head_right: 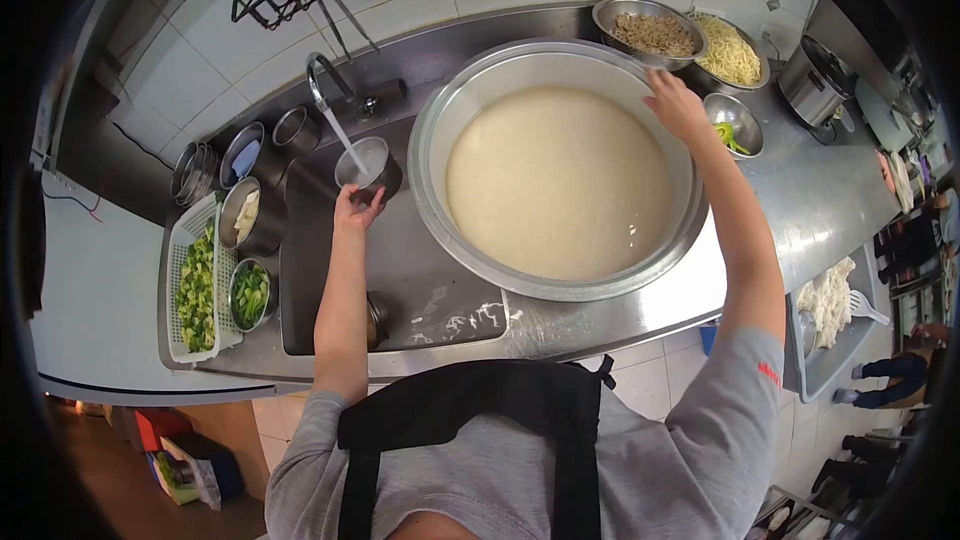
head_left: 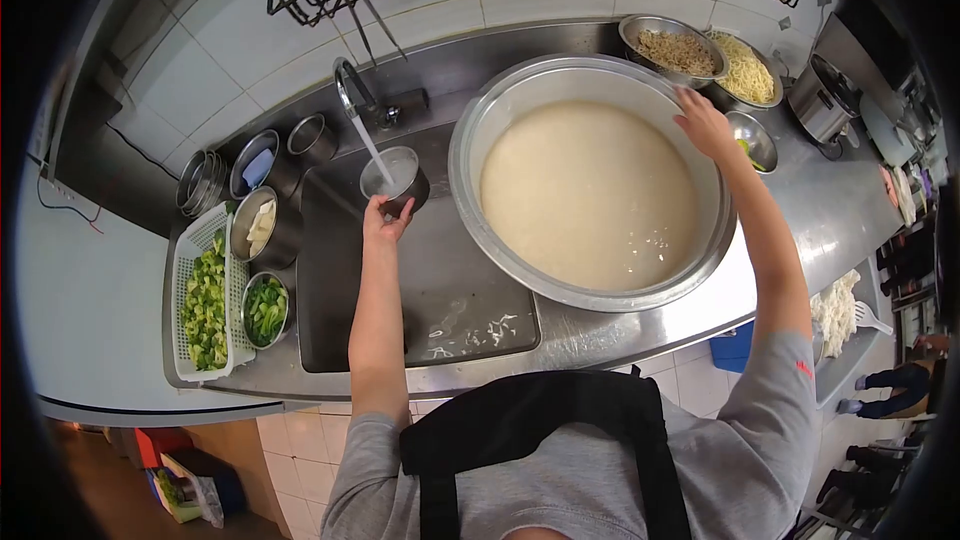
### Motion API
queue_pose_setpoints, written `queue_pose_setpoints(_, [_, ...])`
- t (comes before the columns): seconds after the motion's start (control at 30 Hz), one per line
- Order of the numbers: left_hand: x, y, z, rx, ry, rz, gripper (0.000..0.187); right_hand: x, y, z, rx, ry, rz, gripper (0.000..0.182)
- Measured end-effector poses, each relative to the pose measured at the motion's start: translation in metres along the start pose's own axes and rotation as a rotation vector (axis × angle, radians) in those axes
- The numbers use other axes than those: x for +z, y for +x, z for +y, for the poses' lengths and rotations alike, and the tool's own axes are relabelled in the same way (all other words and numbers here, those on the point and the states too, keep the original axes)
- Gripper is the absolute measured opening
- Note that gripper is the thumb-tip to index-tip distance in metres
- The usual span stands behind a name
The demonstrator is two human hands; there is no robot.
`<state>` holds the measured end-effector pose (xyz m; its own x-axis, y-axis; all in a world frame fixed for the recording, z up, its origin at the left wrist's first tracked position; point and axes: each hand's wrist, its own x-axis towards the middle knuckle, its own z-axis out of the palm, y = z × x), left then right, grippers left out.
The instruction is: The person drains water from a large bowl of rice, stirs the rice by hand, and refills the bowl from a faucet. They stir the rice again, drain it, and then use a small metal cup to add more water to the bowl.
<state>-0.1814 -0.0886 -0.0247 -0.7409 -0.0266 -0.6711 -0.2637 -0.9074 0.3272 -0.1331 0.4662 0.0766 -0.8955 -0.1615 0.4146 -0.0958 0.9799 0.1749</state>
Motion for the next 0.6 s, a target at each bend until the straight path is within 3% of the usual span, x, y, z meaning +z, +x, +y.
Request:
queue_pose_setpoints(0.07, [-0.001, 0.003, 0.001, 0.030, 0.023, 0.031, 0.055, 0.003, 0.023, -0.009, -0.045, -0.055, -0.079, 0.051])
queue_pose_setpoints(0.1, [-0.002, 0.003, 0.001, 0.035, 0.027, 0.030, 0.055, -0.008, 0.033, -0.020, 0.056, -0.122, -0.216, 0.050])
queue_pose_setpoints(0.13, [-0.003, 0.003, 0.001, 0.018, 0.017, -0.018, 0.068, -0.013, 0.040, -0.026, 0.154, -0.188, -0.355, 0.050])
queue_pose_setpoints(0.17, [-0.005, 0.003, 0.002, 0.001, 0.008, -0.062, 0.082, -0.007, 0.043, -0.024, 0.153, -0.180, -0.356, 0.050])
queue_pose_setpoints(0.2, [-0.005, 0.004, 0.003, 0.005, 0.011, -0.057, 0.082, -0.001, 0.044, -0.022, 0.240, -0.127, -0.307, 0.045])
queue_pose_setpoints(0.27, [-0.004, 0.009, 0.002, 0.016, -0.034, 0.008, 0.054, 0.009, 0.045, -0.016, 0.318, -0.077, -0.261, 0.041])
queue_pose_setpoints(0.37, [-0.004, 0.011, 0.003, 0.022, -0.016, 0.031, 0.055, 0.000, 0.032, -0.017, 0.433, -0.050, -0.279, 0.030])
queue_pose_setpoints(0.6, [-0.004, 0.019, 0.004, -0.007, -0.036, -0.007, 0.059, -0.002, -0.021, 0.002, 0.557, 0.019, -0.195, 0.039])
